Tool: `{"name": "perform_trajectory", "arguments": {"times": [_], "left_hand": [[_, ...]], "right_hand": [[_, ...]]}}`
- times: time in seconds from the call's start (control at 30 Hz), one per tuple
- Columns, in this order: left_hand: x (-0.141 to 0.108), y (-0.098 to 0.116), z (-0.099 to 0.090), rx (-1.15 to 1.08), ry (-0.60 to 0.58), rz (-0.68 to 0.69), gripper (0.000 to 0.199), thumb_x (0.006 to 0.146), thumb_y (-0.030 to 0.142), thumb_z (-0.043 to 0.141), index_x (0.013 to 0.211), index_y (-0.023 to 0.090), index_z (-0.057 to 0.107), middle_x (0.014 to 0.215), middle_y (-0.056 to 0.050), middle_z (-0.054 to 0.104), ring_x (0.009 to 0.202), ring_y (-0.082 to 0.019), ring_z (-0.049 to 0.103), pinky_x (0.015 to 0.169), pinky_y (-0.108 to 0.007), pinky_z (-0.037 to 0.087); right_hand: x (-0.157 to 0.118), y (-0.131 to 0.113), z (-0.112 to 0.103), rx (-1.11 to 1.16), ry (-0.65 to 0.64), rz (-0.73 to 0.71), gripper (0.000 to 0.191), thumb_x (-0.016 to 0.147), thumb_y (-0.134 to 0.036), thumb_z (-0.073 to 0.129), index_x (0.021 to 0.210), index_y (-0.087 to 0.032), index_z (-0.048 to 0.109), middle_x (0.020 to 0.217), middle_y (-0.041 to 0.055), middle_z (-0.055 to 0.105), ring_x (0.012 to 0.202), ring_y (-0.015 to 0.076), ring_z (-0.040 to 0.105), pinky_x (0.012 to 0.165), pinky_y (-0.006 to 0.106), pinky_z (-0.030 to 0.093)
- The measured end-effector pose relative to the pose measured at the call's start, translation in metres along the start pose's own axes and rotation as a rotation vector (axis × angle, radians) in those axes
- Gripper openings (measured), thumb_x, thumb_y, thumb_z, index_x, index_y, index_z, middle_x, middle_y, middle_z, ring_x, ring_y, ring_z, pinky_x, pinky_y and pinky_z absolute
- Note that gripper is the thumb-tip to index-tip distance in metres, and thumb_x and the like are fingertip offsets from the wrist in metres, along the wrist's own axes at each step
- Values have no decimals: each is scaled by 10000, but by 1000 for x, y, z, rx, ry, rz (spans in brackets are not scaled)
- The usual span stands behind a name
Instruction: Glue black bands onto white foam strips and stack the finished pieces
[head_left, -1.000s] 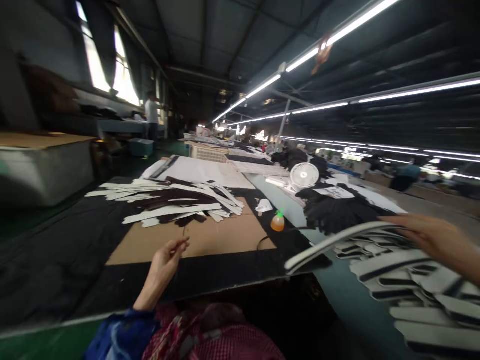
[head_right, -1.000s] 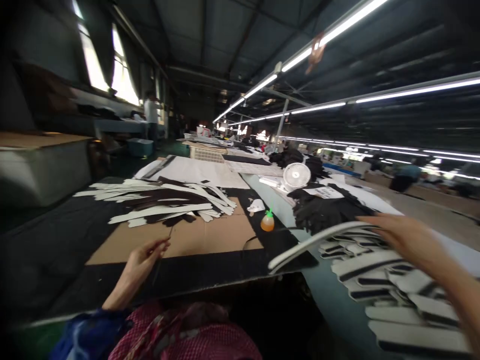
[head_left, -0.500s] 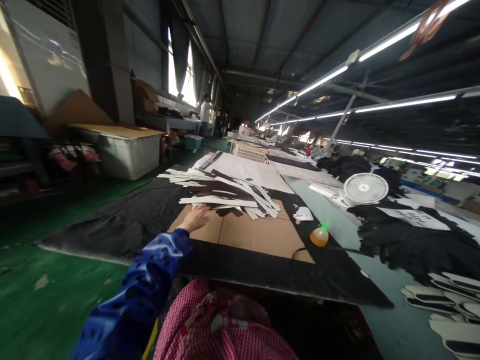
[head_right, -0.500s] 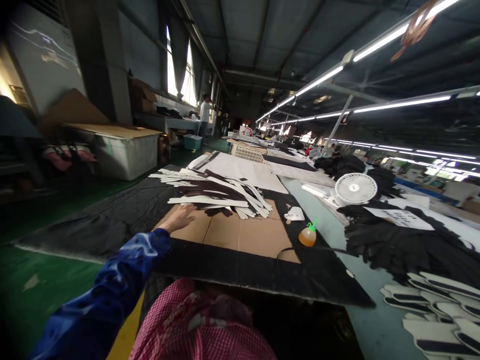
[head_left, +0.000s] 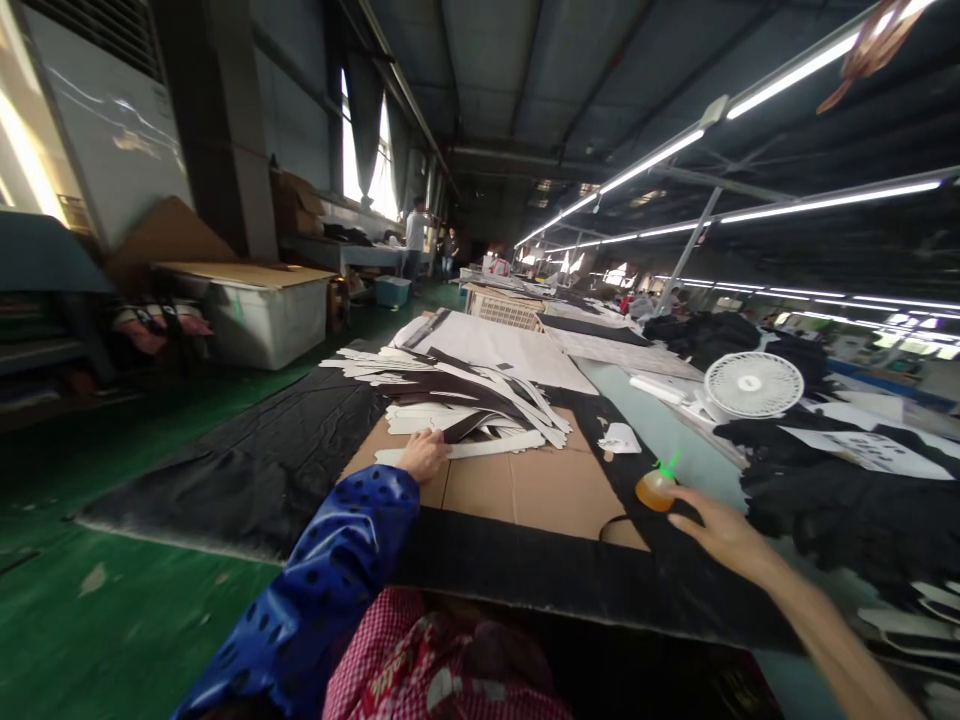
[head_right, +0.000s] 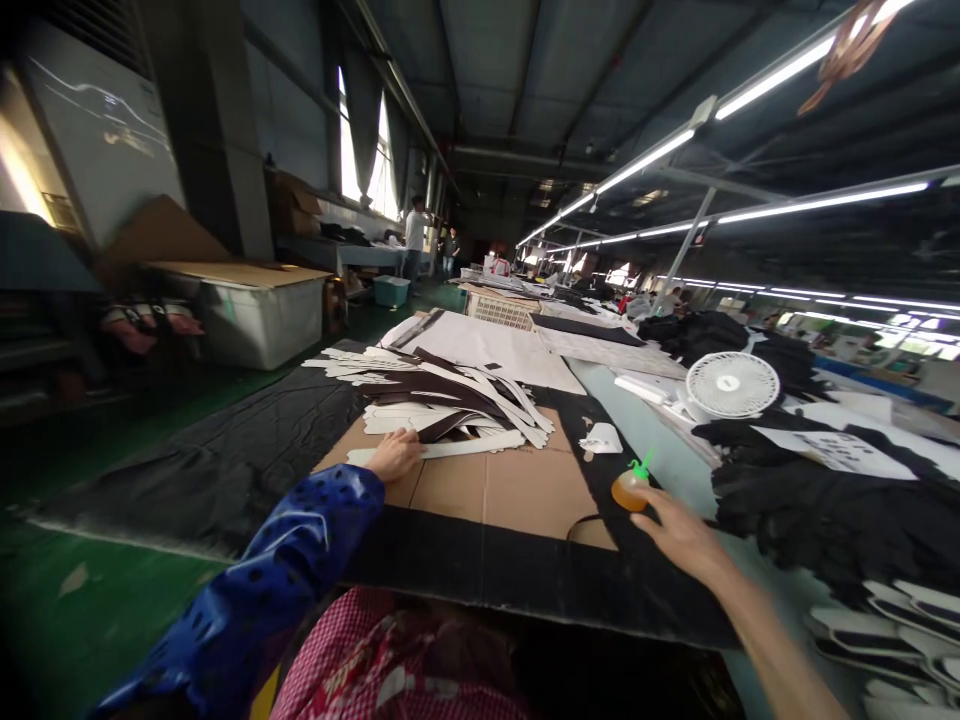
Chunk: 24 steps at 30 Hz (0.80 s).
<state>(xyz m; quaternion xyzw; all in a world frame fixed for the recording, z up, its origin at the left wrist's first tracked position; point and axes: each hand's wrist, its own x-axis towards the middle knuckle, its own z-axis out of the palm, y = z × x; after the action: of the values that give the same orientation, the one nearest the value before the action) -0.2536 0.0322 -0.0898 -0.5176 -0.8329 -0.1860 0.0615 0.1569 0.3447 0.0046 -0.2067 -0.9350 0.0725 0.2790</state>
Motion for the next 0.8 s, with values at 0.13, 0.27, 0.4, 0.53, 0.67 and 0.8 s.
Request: {"name": "perform_trajectory", "arguments": {"times": [0.13, 0.27, 0.4, 0.53, 0.67, 0.8], "left_hand": [[-3, 25, 8, -70, -83, 192, 235, 882, 267, 514, 990, 247, 722, 1018, -65, 618, 1014, -233, 535, 901, -337, 399], [-9, 32, 8, -242, -173, 327, 279, 891, 420, 537, 952, 238, 739, 913, -16, 668, 838, -155, 608, 757, -225, 456], [-5, 19, 5, -406, 3, 178, 335, 931, 396, 463, 986, 187, 720, 925, -46, 692, 885, -184, 612, 817, -272, 476], [16, 0, 12, -125, 228, -126, 427, 857, 267, 555, 1277, 188, 554, 1308, -110, 543, 1203, -266, 465, 1019, -411, 381], [33, -15, 18, 13, 128, -149, 531, 835, 247, 589, 1349, 195, 464, 1368, -98, 491, 1291, -287, 367, 1076, -451, 296], [36, -19, 12, 34, 70, -151, 445, 837, 298, 585, 1273, 225, 540, 1214, -85, 563, 1144, -289, 454, 965, -432, 387]], "right_hand": [[44, -71, 97, 127, -283, -63, 385, 819, -316, 495, 1157, -203, 641, 1242, 117, 627, 1164, 267, 575, 1021, 440, 425], [69, -137, 159, 176, -432, -124, 466, 905, -392, 414, 1306, -196, 549, 1436, 103, 459, 1318, 244, 429, 1077, 414, 354], [73, -156, 192, 171, -410, -146, 412, 916, -470, 416, 1118, -220, 674, 1318, 93, 571, 1165, 250, 556, 967, 375, 423], [98, -142, 205, 183, -389, -135, 467, 925, -425, 404, 617, -193, 667, 788, 64, 685, 730, 192, 631, 729, 326, 471], [146, -133, 219, 182, -269, -187, 195, 852, -283, 528, 883, -201, 702, 966, 65, 701, 934, 224, 622, 870, 375, 452], [186, -141, 244, 157, -268, -261, 435, 782, -197, 600, 1216, -211, 601, 1302, 69, 586, 1179, 233, 523, 1025, 404, 376]]}}
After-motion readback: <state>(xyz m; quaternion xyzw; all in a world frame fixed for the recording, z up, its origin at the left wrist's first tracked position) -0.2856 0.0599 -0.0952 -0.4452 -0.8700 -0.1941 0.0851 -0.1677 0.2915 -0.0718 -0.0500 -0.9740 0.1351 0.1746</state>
